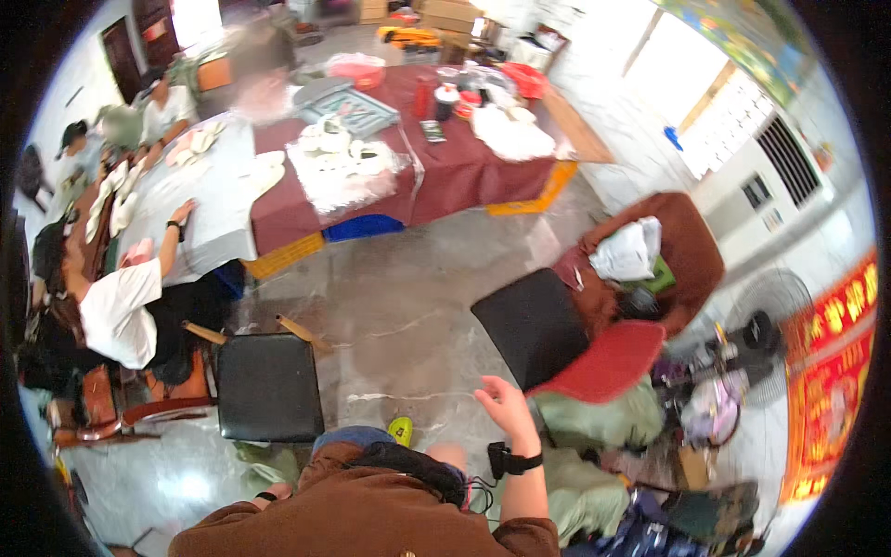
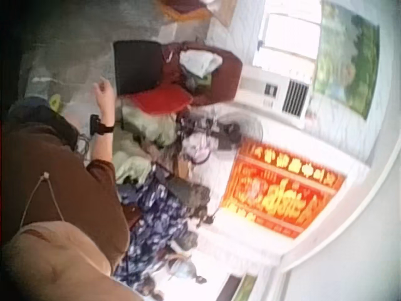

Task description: Packing pairs of sandals into plastic bags in a shoe manufacturing facility.

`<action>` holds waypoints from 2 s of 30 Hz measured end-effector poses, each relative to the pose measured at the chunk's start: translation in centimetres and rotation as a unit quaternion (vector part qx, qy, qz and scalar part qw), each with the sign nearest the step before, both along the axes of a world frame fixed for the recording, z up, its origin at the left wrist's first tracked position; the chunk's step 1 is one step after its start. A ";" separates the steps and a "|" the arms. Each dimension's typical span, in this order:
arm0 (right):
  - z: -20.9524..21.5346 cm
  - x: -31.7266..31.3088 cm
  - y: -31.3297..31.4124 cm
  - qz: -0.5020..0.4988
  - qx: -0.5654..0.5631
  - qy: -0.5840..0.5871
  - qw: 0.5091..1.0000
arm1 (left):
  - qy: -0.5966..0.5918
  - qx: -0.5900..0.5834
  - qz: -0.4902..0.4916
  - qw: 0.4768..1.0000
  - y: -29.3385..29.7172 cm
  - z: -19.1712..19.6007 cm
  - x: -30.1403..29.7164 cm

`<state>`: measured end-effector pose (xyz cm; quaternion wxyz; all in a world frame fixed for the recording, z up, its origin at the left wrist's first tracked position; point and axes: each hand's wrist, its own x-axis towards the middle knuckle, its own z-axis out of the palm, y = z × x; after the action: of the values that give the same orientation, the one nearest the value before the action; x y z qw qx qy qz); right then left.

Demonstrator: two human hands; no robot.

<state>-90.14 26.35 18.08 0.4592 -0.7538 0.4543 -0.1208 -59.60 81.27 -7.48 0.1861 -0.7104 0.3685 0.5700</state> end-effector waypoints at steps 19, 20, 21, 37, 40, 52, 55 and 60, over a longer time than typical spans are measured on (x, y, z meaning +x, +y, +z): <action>-3.9 30.4 -29.6 0.489 0.033 0.011 0.872 | -0.106 0.068 0.339 0.932 -28.6 1.5 -25.8; -4.2 32.0 -29.4 0.524 0.023 0.017 0.851 | -0.105 0.069 0.345 0.930 -29.4 1.8 -25.2; -4.0 34.4 -29.3 0.556 0.009 0.019 0.831 | -0.174 0.081 0.377 0.906 -31.5 1.3 -22.4; -4.6 58.4 -29.1 0.740 0.016 -0.080 0.667 | -0.108 -0.505 0.722 0.461 -57.2 28.9 11.3; -4.8 61.8 -28.5 0.774 -0.035 -0.085 0.627 | -0.097 -0.510 0.752 0.406 -57.0 32.6 9.5; -3.8 67.1 -19.7 0.825 0.066 -0.010 0.561 | -0.029 -0.599 0.668 0.440 -61.3 41.0 6.8; -6.6 66.6 -19.2 0.793 0.072 0.182 0.577 | -0.128 -0.576 0.682 0.432 -62.0 40.5 4.7; -16.7 68.1 -23.1 0.666 0.304 0.128 0.669 | -0.286 -0.349 0.808 0.377 -63.2 35.8 2.5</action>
<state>-22.06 3.22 1.42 0.5588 -0.6826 -0.1019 0.4597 -57.06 18.06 28.28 -0.5333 -0.7942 -0.2895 0.0334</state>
